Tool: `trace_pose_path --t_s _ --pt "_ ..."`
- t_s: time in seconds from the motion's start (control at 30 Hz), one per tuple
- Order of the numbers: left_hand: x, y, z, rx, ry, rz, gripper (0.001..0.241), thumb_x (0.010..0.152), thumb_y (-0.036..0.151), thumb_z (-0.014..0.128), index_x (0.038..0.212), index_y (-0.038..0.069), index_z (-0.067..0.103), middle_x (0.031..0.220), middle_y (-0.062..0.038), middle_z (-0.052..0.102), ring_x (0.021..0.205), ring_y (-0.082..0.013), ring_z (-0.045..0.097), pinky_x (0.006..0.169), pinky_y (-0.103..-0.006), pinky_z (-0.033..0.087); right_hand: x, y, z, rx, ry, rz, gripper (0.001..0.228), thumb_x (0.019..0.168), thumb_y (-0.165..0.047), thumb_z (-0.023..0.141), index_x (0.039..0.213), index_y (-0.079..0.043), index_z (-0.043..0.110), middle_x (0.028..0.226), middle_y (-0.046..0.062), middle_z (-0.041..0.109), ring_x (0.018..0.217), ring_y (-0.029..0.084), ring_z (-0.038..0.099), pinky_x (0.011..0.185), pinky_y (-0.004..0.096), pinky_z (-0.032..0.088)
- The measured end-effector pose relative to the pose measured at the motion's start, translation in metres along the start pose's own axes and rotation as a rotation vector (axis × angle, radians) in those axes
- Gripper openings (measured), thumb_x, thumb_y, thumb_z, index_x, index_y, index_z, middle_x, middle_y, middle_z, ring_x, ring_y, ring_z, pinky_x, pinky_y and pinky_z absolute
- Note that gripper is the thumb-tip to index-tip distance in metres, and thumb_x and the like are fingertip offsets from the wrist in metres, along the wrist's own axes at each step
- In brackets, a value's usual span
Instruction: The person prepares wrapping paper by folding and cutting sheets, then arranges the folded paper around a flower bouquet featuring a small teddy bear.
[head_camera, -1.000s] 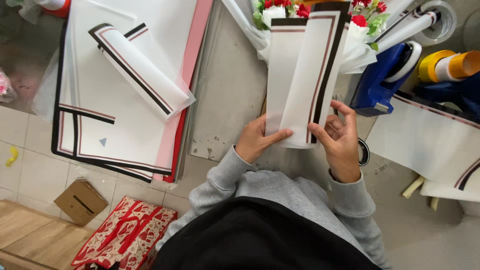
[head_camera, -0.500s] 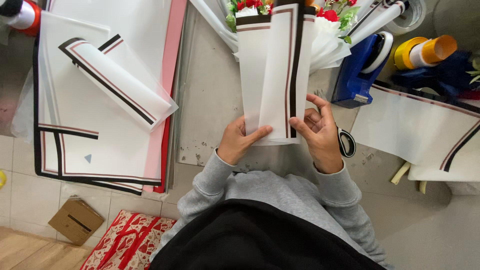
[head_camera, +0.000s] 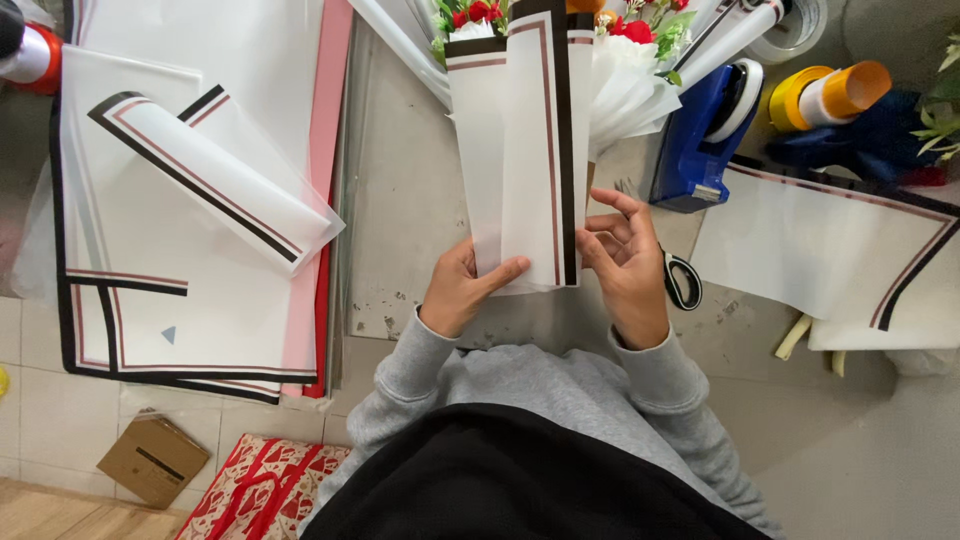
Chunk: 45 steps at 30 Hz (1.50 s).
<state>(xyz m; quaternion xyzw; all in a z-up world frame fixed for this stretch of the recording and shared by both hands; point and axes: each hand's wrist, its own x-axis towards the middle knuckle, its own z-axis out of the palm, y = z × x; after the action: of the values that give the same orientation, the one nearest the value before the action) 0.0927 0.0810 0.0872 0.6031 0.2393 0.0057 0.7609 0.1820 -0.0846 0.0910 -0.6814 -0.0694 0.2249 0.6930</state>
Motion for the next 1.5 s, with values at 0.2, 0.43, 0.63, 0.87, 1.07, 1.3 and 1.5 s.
trace_pose_path --t_s 0.2,0.43,0.63,0.87,1.07,1.3,1.5 --pt "0.004 -0.009 -0.001 0.024 -0.020 0.052 0.036 0.074 0.023 0.080 0.095 -0.001 0.063 0.084 -0.018 0.069 0.081 -0.0206 0.064 0.072 -0.0346 0.053 0.003 0.017 -0.003 -0.068 0.008 -0.056 0.050 0.087 -0.011 0.065 0.130 -0.002 0.039 0.091 0.010 0.059 0.072 0.011 0.060 0.060 0.022 0.055" --pt "0.000 0.002 -0.006 0.083 0.004 0.045 0.027 0.075 0.021 0.079 0.089 0.003 0.065 0.079 -0.010 0.070 0.078 -0.0135 0.060 0.072 -0.0288 0.051 0.000 0.008 0.003 -0.016 -0.015 -0.048 0.052 0.088 -0.020 0.061 0.131 -0.003 0.037 0.095 0.011 0.061 0.075 0.010 0.062 0.062 0.021 0.056" --pt "0.002 -0.002 -0.007 0.088 -0.010 0.067 0.029 0.074 0.021 0.079 0.092 0.003 0.064 0.081 -0.010 0.069 0.079 -0.0139 0.058 0.071 -0.0290 0.051 -0.001 0.003 0.007 -0.016 -0.092 0.039 0.069 0.076 -0.008 0.075 0.133 -0.002 0.036 0.086 0.009 0.058 0.071 0.012 0.060 0.060 0.022 0.052" --pt "0.007 -0.001 -0.006 -0.018 -0.099 0.117 0.045 0.072 0.014 0.080 0.109 0.004 0.057 0.094 -0.009 0.070 0.085 -0.0123 0.063 0.073 -0.0272 0.055 0.001 0.003 0.004 -0.006 -0.023 0.054 0.062 0.079 -0.010 0.074 0.130 -0.003 0.039 0.085 0.008 0.060 0.071 0.010 0.059 0.064 0.021 0.050" --pt "0.004 -0.001 -0.003 -0.136 -0.085 0.025 0.035 0.081 0.012 0.071 0.111 0.002 0.057 0.088 -0.010 0.069 0.082 -0.0143 0.064 0.073 -0.0299 0.057 -0.003 0.002 0.007 0.026 -0.009 0.043 0.064 0.078 -0.008 0.074 0.130 -0.003 0.038 0.088 0.009 0.059 0.074 0.011 0.059 0.066 0.021 0.049" --pt "0.005 -0.003 -0.006 -0.146 -0.137 0.007 0.030 0.083 0.011 0.068 0.109 0.001 0.057 0.089 -0.014 0.071 0.083 -0.0171 0.066 0.072 -0.0306 0.058 -0.005 -0.002 0.007 0.035 0.002 0.034 0.063 0.078 -0.007 0.074 0.130 -0.003 0.039 0.088 0.009 0.059 0.075 0.010 0.059 0.067 0.021 0.050" --pt "0.000 0.010 -0.004 -0.130 -0.125 0.019 0.035 0.077 0.010 0.074 0.108 0.000 0.060 0.086 -0.011 0.070 0.084 -0.0146 0.064 0.073 -0.0293 0.057 -0.006 -0.002 0.007 0.015 -0.018 0.011 0.065 0.077 -0.007 0.074 0.130 -0.002 0.038 0.087 0.010 0.059 0.073 0.013 0.059 0.065 0.022 0.050"
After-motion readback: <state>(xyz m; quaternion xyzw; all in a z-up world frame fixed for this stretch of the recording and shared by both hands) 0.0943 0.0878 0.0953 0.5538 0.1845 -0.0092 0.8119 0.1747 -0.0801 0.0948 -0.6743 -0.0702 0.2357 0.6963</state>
